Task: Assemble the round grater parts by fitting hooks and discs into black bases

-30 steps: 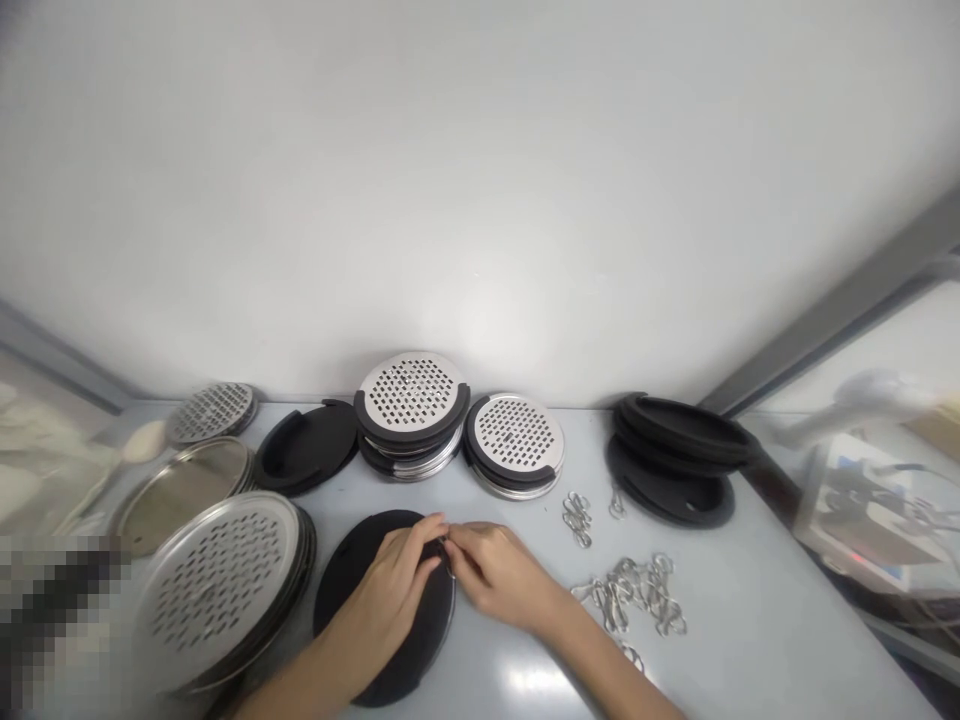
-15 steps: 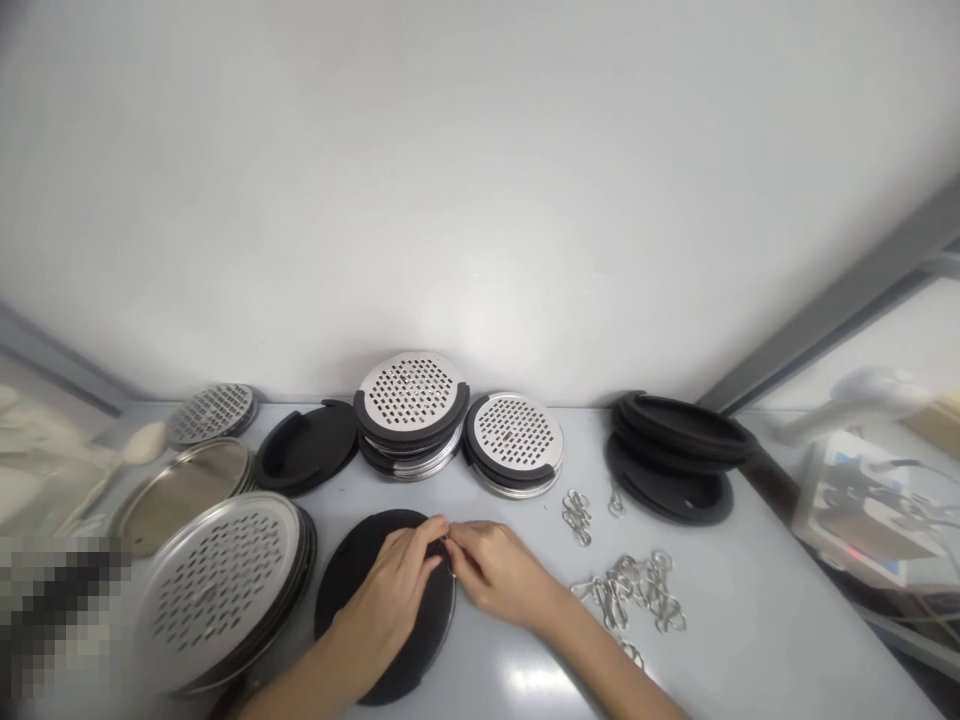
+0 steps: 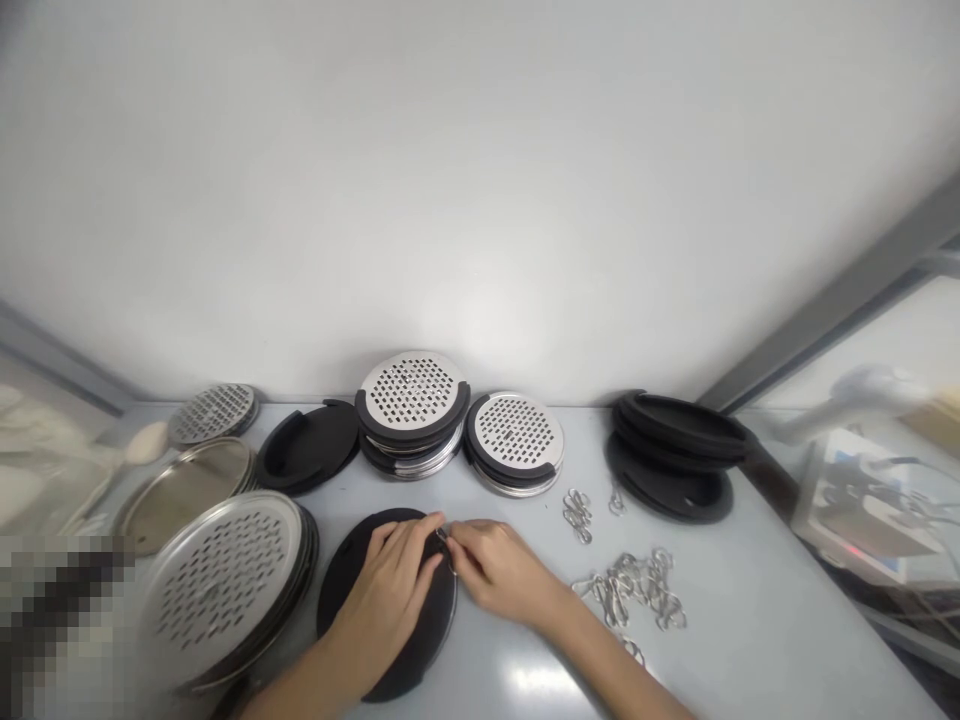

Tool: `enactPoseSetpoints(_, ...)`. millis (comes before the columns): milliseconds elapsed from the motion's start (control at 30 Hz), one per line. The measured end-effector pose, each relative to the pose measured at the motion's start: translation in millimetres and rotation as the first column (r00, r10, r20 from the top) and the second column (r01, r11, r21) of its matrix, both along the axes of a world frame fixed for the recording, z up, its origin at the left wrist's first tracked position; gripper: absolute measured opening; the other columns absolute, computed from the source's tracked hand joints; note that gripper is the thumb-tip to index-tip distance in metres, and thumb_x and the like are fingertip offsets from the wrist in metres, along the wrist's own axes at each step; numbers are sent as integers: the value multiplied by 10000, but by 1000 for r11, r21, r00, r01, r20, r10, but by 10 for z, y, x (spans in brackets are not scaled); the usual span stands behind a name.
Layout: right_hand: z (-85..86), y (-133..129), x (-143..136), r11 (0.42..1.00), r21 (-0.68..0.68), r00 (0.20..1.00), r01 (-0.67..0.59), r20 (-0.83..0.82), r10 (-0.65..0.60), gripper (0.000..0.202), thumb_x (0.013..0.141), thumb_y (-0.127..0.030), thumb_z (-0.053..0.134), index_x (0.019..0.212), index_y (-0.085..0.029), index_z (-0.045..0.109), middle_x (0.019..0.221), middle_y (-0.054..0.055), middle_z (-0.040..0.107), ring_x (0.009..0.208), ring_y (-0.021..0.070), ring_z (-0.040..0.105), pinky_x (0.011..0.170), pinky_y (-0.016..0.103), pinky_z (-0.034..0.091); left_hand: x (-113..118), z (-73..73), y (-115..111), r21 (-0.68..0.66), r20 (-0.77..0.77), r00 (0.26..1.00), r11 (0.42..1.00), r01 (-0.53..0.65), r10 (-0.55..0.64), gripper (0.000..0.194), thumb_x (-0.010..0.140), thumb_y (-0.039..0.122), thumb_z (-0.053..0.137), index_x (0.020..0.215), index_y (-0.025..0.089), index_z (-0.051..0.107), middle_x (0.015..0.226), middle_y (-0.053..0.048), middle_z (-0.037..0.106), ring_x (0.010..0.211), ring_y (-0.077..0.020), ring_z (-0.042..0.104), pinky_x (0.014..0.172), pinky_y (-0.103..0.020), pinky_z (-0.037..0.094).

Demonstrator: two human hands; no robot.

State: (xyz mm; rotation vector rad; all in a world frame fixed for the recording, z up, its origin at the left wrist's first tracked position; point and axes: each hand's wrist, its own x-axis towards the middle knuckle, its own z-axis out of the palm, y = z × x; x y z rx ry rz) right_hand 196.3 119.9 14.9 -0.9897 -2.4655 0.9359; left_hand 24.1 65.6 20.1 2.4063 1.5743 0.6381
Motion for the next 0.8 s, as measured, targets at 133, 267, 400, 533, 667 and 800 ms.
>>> enactPoseSetpoints(133,14,4,0,1000,1,1000,-4,-6,4,224,958,-216,311,768,-194,427,694,-1,514,597,119,448,603,249,355,-1,33,6,13,-48,999,1000,9,-9,310,962,114,348,1264,175,384,1135,-88,596,1039,-228,574,902,-431,406)
enactPoseSetpoints(267,16,10,-3,1000,6,1000,-4,-8,4,228,957,-213,315,771,-189,446,695,4,525,600,119,456,601,248,355,2,35,22,47,-60,998,999,8,-6,307,967,119,327,1263,170,392,1124,-93,602,1029,-224,575,888,-422,410)
enactPoseSetpoints(400,7,17,-6,1000,13,1000,-2,-4,2,234,957,-220,321,773,-186,461,703,10,538,597,119,458,596,247,355,-2,23,23,50,-47,999,999,10,-7,310,967,128,327,1265,175,399,1122,-93,600,1022,-218,572,892,-416,406)
enactPoseSetpoints(533,-1,30,-11,1000,24,1000,0,-4,1,249,934,-210,355,692,-195,409,631,-20,473,552,106,402,558,237,328,-11,9,12,64,-20,1000,998,-18,19,305,953,142,366,1255,169,399,1102,-91,584,1003,-223,563,863,-402,417)
enactPoseSetpoints(667,2,38,-11,1000,27,1000,5,-1,-5,266,923,-205,375,657,-198,378,594,-40,418,529,95,377,541,233,306,-18,-15,5,54,8,995,994,-95,95,164,928,173,421,1081,178,481,966,-60,554,890,-210,554,786,-368,444)
enactPoseSetpoints(800,4,36,-11,1000,23,1000,16,2,-16,274,918,-211,388,645,-196,362,583,-50,402,526,87,371,536,227,295,-19,-18,6,30,41,990,991,-133,132,31,895,178,463,869,193,472,872,-32,510,832,-195,532,763,-347,454)
